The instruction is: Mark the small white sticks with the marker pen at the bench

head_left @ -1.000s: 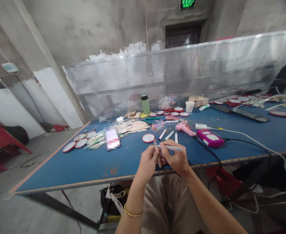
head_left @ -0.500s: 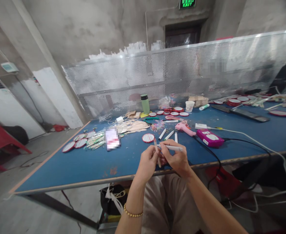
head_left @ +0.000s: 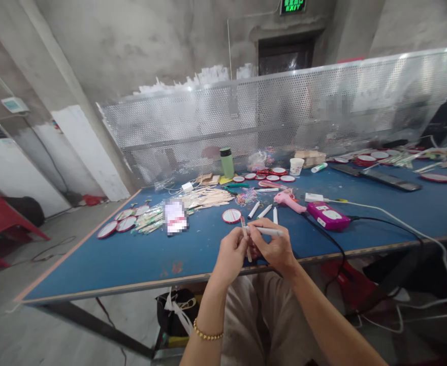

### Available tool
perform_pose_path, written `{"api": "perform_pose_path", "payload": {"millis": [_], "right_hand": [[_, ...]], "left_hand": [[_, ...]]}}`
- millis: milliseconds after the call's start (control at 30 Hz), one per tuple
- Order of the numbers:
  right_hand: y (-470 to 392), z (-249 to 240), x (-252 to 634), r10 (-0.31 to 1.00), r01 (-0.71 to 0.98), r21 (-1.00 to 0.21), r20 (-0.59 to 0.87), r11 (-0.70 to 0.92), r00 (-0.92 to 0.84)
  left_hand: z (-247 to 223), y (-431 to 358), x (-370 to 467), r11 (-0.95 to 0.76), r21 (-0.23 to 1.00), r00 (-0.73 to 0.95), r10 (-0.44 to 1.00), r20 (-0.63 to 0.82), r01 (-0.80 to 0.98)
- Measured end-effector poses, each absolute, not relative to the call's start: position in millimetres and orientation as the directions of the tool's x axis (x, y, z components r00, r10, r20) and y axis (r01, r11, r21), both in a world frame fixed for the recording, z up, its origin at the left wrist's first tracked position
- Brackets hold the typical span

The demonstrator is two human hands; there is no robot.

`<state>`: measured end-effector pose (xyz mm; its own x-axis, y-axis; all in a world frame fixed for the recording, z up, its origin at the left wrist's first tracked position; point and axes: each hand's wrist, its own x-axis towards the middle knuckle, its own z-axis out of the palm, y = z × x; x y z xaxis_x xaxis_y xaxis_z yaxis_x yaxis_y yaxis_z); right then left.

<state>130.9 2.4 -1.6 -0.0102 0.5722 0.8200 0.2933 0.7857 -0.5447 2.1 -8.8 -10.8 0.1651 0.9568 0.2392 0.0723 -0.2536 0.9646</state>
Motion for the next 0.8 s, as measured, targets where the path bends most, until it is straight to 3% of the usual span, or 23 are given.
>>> {"api": "perform_pose_path", "payload": {"millis": [367, 800], "right_hand": [[2.2, -2.8, 131.3, 0.567, 0.305, -0.545, 0.824, 0.781, 0.022], [2.1, -1.7, 131.6, 0.561, 0.314, -0.536, 0.828, 0.783, 0.015]], "left_hand": [[-6.8, -12.0, 5.1, -0.2, 0.98, 0.167, 0.966, 0.199, -0.014], [-8.7, -10.7, 4.1, -0.216, 0.976, 0.154, 0.965, 0.214, 0.0]]}}
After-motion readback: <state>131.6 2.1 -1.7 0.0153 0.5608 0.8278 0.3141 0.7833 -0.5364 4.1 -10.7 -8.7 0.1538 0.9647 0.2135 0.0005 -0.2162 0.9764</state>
